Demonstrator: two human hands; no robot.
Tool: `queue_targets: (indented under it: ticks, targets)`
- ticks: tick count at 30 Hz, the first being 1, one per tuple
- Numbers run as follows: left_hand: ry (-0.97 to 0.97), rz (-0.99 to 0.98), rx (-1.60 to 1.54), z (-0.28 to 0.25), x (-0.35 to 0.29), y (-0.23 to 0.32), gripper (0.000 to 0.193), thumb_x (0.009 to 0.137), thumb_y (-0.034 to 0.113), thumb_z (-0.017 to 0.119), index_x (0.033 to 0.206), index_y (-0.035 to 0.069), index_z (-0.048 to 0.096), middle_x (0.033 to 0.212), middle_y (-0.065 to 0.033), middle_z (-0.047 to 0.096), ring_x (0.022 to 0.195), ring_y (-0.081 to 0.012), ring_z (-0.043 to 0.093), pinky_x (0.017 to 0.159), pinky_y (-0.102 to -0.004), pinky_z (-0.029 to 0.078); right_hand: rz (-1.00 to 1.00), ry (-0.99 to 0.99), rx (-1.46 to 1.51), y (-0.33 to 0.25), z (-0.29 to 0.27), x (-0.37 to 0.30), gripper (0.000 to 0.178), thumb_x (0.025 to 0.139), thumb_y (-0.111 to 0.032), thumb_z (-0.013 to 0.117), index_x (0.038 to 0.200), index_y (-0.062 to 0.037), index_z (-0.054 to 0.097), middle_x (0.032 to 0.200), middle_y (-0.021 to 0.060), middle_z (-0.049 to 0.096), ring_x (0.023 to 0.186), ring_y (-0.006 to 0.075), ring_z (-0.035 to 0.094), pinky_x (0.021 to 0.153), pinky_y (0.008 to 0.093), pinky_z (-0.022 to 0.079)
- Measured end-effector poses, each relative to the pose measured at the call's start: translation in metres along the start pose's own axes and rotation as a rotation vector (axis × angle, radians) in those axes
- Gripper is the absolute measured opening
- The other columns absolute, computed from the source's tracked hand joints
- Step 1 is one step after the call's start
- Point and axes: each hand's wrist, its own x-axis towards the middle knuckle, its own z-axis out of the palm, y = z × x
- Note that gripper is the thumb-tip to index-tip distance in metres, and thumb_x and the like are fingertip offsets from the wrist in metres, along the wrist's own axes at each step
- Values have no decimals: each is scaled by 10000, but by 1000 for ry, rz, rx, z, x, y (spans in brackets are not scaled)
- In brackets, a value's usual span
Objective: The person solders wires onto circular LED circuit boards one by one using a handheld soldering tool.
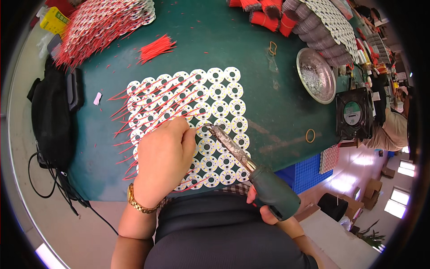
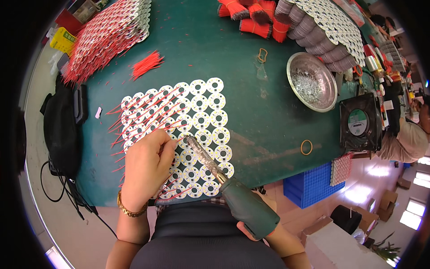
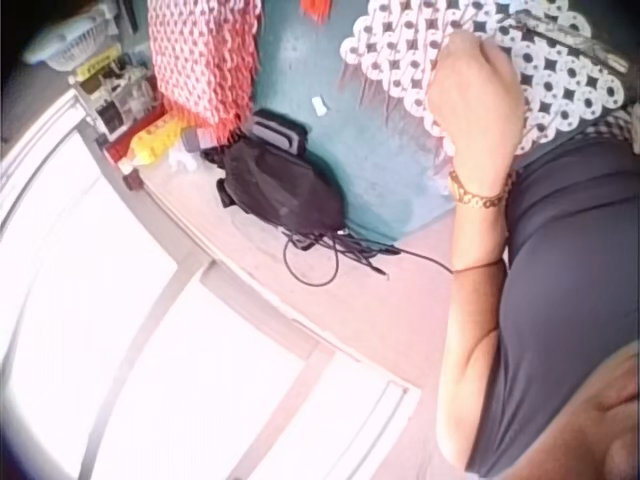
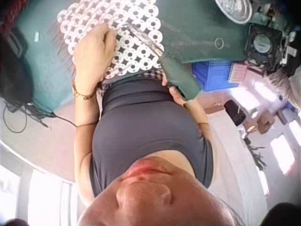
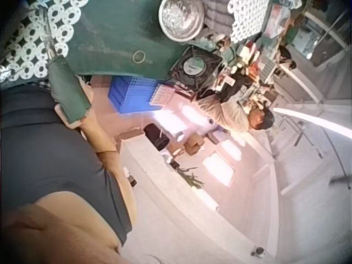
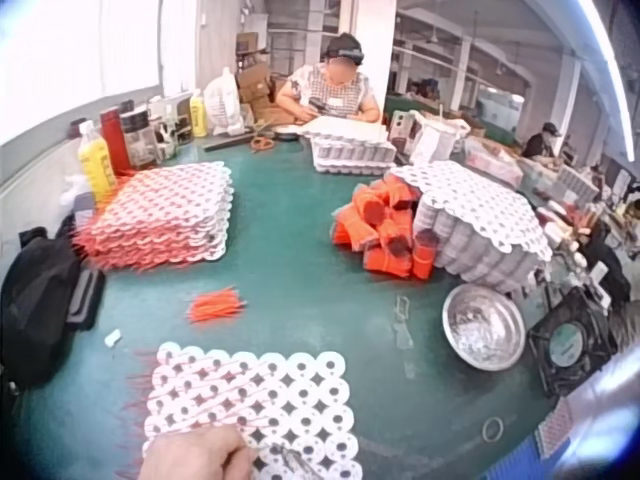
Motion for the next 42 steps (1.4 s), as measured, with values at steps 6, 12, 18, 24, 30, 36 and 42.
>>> queue_targets:
  ticks: [6, 12, 18, 24, 30, 36, 42]
  targets:
    - [15, 28, 12, 0, 0, 1, 152, 859, 133, 632, 766, 31, 570, 678, -139, 594, 579, -318, 588, 533, -418, 445, -30, -8, -62, 16, -7, -11, 530, 848, -518, 604, 879, 11, 596, 740, 61, 572, 600, 118, 519, 539, 251, 407]
    - [94, 50, 2, 5, -1, -1, 145, 851, 113, 652, 763, 26, 576, 633, -127, 574, 535, -291, 545, 510, -383, 405, -19, -2, -51, 16, 0, -9, 535, 852, -509, 610, 923, 21, 588, 757, 64, 579, 601, 115, 515, 527, 252, 403]
    - [60, 42, 6, 3, 0, 0, 140, 846, 107, 653, 764, 32, 569, 648, -128, 580, 545, -292, 553, 510, -385, 409, -80, -11, -46, 24, -7, -13, 523, 862, -501, 598, 939, 16, 580, 785, 67, 591, 612, 119, 523, 536, 256, 418]
    - [62, 63, 15, 4, 0, -3, 125, 837, 95, 649, 765, 35, 567, 648, -119, 582, 547, -287, 559, 506, -383, 411, -152, -89, -205, 13, -7, -7, 520, 896, -490, 580, 1010, 17, 575, 806, 68, 593, 664, 133, 550, 554, 269, 438]
    - [80, 67, 0, 6, -1, -3, 114, 828, 87, 646, 760, 41, 567, 644, -106, 583, 544, -277, 563, 506, -375, 417, 10, 20, 55, 33, 1, -28, 689, 861, -604, 612, 1208, -18, 505, 857, 82, 570, 728, 157, 562, 592, 270, 451]
    - [90, 77, 4, 6, -2, -4, 132, 831, 89, 647, 745, 45, 556, 631, -100, 568, 533, -275, 556, 494, -374, 410, 0, 31, 106, 38, 4, -29, 693, 856, -591, 630, 1236, -27, 498, 885, 97, 570, 744, 165, 566, 579, 261, 449]
    - [91, 74, 4, 6, -1, -4, 158, 829, 86, 650, 727, 46, 536, 628, -99, 561, 526, -279, 550, 489, -376, 407, 6, 80, 161, 35, 10, -28, 612, 861, -567, 634, 1127, -28, 517, 890, 102, 574, 741, 160, 564, 584, 256, 451]
